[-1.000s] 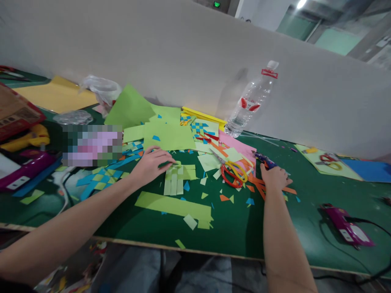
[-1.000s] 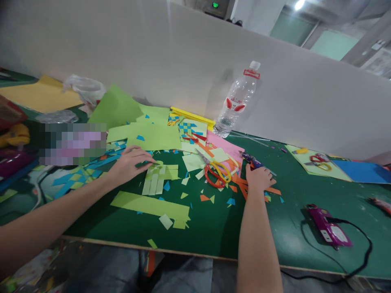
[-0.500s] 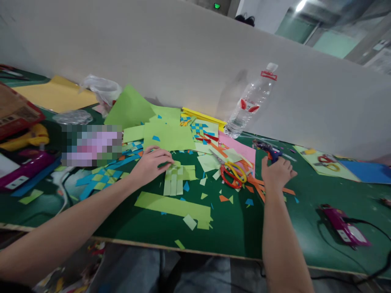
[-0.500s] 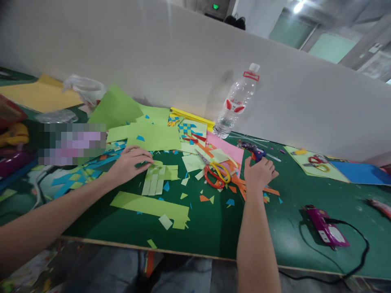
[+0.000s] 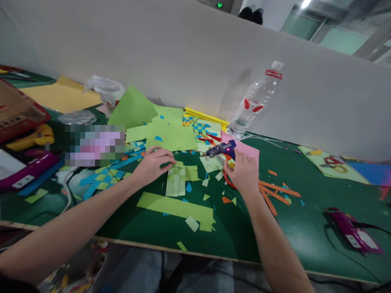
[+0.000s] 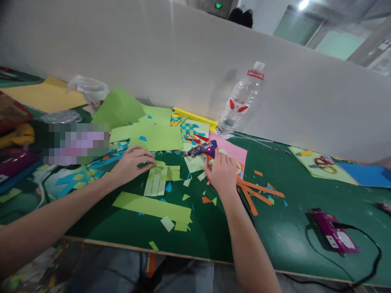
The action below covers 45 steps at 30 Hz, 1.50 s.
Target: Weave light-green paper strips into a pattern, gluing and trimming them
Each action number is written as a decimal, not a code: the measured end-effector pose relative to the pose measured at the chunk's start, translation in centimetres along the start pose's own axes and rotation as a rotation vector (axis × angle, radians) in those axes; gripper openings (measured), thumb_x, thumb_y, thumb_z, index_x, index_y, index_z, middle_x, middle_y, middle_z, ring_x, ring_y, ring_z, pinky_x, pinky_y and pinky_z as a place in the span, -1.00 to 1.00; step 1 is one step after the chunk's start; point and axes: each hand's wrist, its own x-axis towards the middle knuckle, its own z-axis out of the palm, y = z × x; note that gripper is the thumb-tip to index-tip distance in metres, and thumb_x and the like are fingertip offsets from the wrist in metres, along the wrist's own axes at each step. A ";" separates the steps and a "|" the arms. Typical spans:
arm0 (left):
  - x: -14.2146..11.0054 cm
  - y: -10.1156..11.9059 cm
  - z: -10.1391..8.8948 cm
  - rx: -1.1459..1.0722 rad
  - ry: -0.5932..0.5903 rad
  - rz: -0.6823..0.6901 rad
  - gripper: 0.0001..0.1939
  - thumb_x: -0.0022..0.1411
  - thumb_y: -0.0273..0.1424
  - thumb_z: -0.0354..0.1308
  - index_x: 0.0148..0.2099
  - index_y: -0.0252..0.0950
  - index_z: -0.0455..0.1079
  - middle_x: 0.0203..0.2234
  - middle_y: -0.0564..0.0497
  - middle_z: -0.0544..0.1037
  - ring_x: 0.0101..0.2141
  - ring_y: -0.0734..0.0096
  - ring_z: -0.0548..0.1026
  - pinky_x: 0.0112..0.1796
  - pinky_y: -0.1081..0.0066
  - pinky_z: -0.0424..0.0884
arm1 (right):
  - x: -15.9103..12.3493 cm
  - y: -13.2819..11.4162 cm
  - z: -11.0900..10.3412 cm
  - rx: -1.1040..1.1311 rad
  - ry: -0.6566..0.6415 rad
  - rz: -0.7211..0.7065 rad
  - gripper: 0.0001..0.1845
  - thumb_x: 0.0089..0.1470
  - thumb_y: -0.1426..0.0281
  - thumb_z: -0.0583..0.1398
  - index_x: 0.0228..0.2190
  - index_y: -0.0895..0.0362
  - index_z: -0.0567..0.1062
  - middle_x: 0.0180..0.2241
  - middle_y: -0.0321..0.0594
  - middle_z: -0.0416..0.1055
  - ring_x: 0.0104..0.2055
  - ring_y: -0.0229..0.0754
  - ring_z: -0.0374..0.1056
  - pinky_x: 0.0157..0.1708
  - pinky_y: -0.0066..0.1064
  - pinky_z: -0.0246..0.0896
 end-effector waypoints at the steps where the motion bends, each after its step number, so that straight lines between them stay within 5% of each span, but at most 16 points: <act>1: 0.0 -0.1 0.0 -0.001 0.000 0.003 -0.86 0.28 -0.42 0.08 -0.25 -0.19 0.48 -0.25 0.04 0.58 -0.24 0.36 0.52 -0.03 0.18 0.22 | 0.0 -0.4 -0.1 0.009 -0.003 -0.029 -0.49 0.20 0.22 0.00 -0.01 0.38 0.35 -0.26 0.07 0.47 -0.24 -0.01 0.35 -0.21 -0.24 0.14; 19: 0.0 0.0 -0.1 0.002 0.000 -0.006 -0.85 0.27 -0.41 0.08 -0.26 -0.18 0.49 -0.26 0.05 0.59 -0.25 0.36 0.53 -0.03 0.19 0.24 | -0.6 -3.4 0.1 0.064 -0.091 -0.154 -0.53 0.25 0.32 -0.02 0.02 0.42 0.36 -0.19 0.11 0.48 -0.17 -0.02 0.38 -0.20 -0.28 0.31; 45: 0.0 0.1 -0.1 0.009 -0.025 -0.017 -0.84 0.28 -0.41 0.07 -0.27 -0.18 0.48 -0.24 0.04 0.59 -0.22 0.34 0.51 -0.04 0.21 0.24 | -0.8 -4.0 0.4 0.078 -0.146 -0.164 -0.56 0.28 0.36 -0.06 0.05 0.39 0.34 -0.18 0.13 0.46 -0.15 -0.02 0.39 -0.22 -0.28 0.34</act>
